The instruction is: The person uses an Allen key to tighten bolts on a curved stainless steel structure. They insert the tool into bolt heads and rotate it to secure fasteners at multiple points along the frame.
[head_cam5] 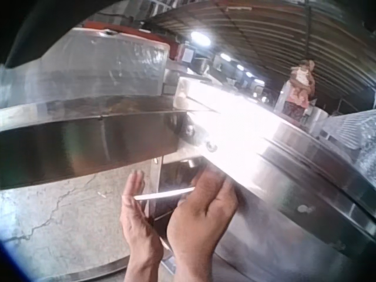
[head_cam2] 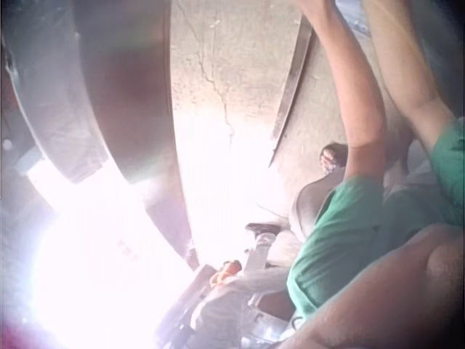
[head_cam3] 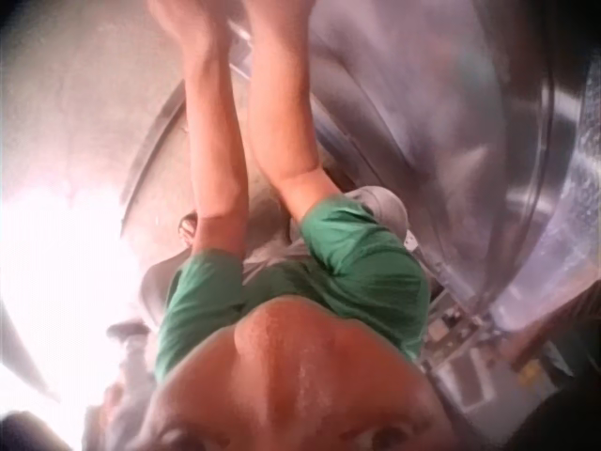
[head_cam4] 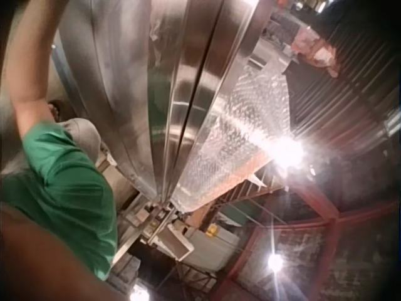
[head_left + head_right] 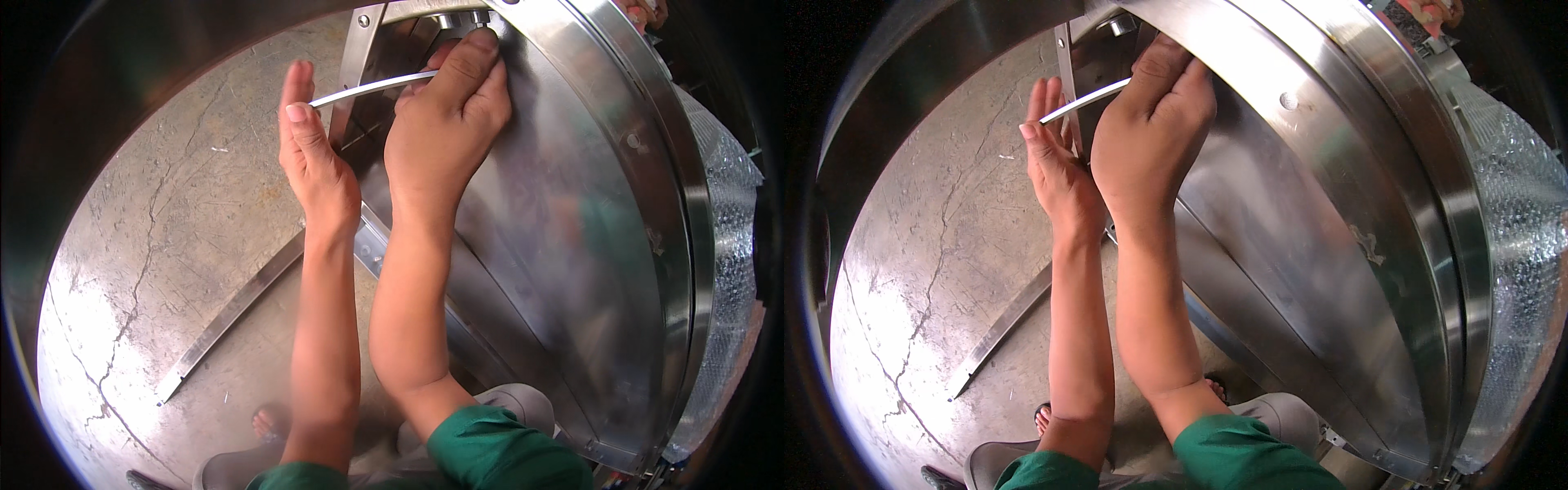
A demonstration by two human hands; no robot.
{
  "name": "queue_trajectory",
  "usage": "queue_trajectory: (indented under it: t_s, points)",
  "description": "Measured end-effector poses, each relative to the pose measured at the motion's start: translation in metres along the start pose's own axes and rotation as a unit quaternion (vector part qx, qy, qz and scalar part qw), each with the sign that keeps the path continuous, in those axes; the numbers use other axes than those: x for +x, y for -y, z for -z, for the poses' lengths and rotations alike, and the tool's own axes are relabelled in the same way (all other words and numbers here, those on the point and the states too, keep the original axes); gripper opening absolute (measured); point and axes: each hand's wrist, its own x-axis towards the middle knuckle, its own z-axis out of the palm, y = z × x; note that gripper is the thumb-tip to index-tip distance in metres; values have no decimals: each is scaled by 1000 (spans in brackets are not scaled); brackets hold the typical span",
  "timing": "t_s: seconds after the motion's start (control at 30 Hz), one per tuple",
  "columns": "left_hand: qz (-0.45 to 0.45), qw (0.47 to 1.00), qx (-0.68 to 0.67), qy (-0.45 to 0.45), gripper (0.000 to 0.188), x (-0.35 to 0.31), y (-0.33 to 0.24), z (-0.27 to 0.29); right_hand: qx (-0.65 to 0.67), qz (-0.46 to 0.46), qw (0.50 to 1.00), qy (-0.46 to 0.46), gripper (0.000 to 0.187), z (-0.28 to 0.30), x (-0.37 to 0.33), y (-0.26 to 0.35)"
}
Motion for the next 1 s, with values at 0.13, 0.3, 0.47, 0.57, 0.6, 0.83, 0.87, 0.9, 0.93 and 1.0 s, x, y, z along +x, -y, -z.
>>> queue_trajectory:
  t_s: [0.13,0.3,0.47,0.57,0.6,0.83,0.87,0.9,0.93,1.0]
  points:
    - [72,995,-68,34,85,-2,10,10,-6,4,1000,-8,35,0,-3,-14]
    - [-18,994,103,7,56,-10,3,13,-24,-136,990,-1,33,8,-4,-16]
    - [-35,994,101,-21,44,-8,11,18,265,-224,935,75,33,28,9,-25]
    - [-7,998,64,-27,41,-10,14,22,124,-186,970,97,35,35,13,-28]
    - [0,998,55,-26,39,-11,13,22,81,-193,975,79,36,37,12,-28]
    - [-13,999,-31,-14,31,-21,-29,13,351,-339,866,112,32,44,-3,-17]
    - [-52,998,-10,-13,30,-27,-42,6,267,-351,897,32,32,48,-8,-12]
    - [-149,979,137,-38,20,-38,-55,4,281,-322,904,37,32,46,-7,-11]
    - [-189,976,100,-32,15,-46,-70,-5,384,-318,859,115,31,49,-7,-6]
    - [-348,914,207,17,18,-50,-100,-16,349,-279,892,72,34,44,-11,0]
